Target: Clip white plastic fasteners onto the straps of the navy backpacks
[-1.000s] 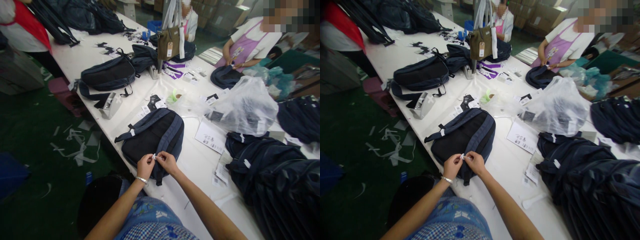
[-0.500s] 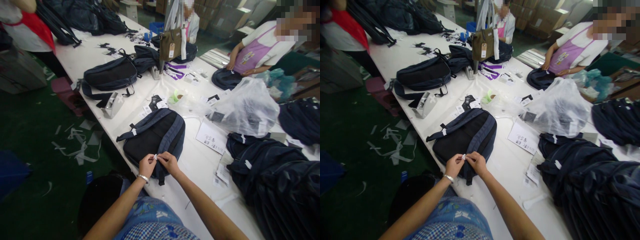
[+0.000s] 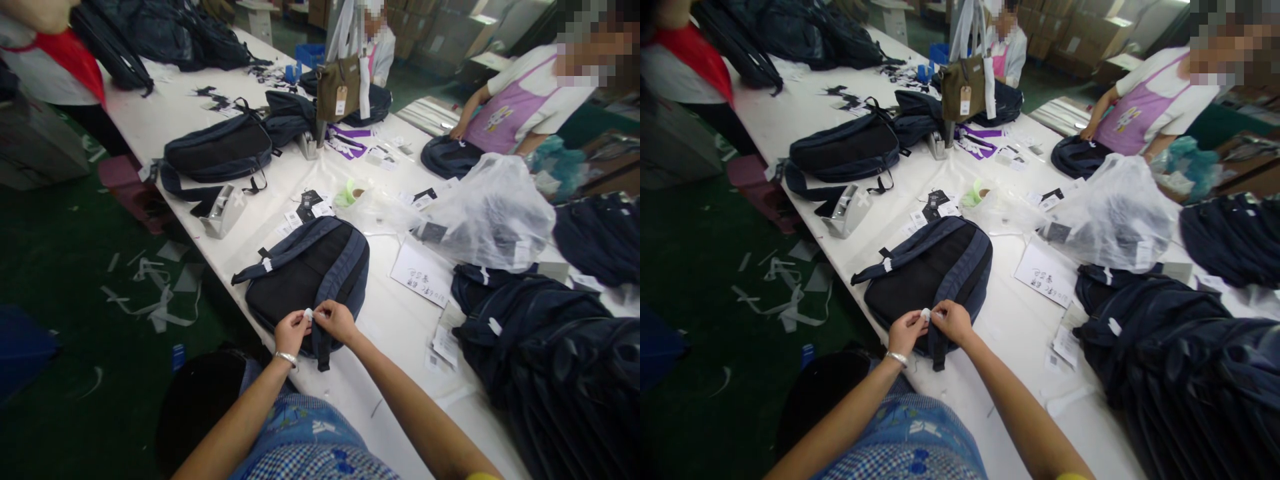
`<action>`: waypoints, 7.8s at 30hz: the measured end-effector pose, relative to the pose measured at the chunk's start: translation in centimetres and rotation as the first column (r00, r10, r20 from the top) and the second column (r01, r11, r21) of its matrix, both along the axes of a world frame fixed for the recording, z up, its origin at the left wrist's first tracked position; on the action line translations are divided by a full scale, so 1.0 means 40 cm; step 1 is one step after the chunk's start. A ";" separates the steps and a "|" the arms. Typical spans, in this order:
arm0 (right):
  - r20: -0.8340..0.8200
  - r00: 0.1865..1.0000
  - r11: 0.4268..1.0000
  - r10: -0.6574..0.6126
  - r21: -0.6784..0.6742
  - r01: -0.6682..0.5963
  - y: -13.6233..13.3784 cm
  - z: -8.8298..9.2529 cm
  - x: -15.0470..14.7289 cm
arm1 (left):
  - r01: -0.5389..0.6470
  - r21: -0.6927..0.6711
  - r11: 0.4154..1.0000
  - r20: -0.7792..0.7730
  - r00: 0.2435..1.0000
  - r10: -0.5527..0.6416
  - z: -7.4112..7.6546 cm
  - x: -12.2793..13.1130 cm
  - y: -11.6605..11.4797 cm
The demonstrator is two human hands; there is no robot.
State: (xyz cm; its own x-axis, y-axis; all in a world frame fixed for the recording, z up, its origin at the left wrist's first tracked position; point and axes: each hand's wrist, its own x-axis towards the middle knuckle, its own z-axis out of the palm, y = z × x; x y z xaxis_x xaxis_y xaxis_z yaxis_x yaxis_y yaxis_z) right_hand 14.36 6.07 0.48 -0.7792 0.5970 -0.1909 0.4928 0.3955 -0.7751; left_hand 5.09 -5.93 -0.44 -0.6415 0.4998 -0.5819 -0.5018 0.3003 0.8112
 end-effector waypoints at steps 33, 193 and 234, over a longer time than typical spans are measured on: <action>-0.224 0.974 0.998 -0.033 -0.066 0.019 -0.042 0.005 0.022 | 0.359 -0.285 0.889 -0.637 0.622 -0.455 0.028 -0.049 -0.005; -0.260 0.780 0.794 -0.569 -0.423 0.438 0.099 0.137 -0.519 | 0.589 0.129 0.797 -0.571 0.702 -0.426 0.201 -0.662 0.362; -0.098 0.743 0.698 -0.662 -0.441 0.564 -0.232 0.003 -0.409 | 0.636 -0.085 0.767 0.087 0.772 -0.630 0.030 -0.802 0.074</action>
State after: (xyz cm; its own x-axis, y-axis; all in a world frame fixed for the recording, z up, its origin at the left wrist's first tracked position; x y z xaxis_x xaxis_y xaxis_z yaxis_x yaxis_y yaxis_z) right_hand -2.01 -3.23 0.59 -0.3109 0.8807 -0.3572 0.3101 -0.2613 -0.9141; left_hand -26.98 -2.96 0.76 -0.1697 0.7174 -0.6757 -0.2072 0.6443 0.7361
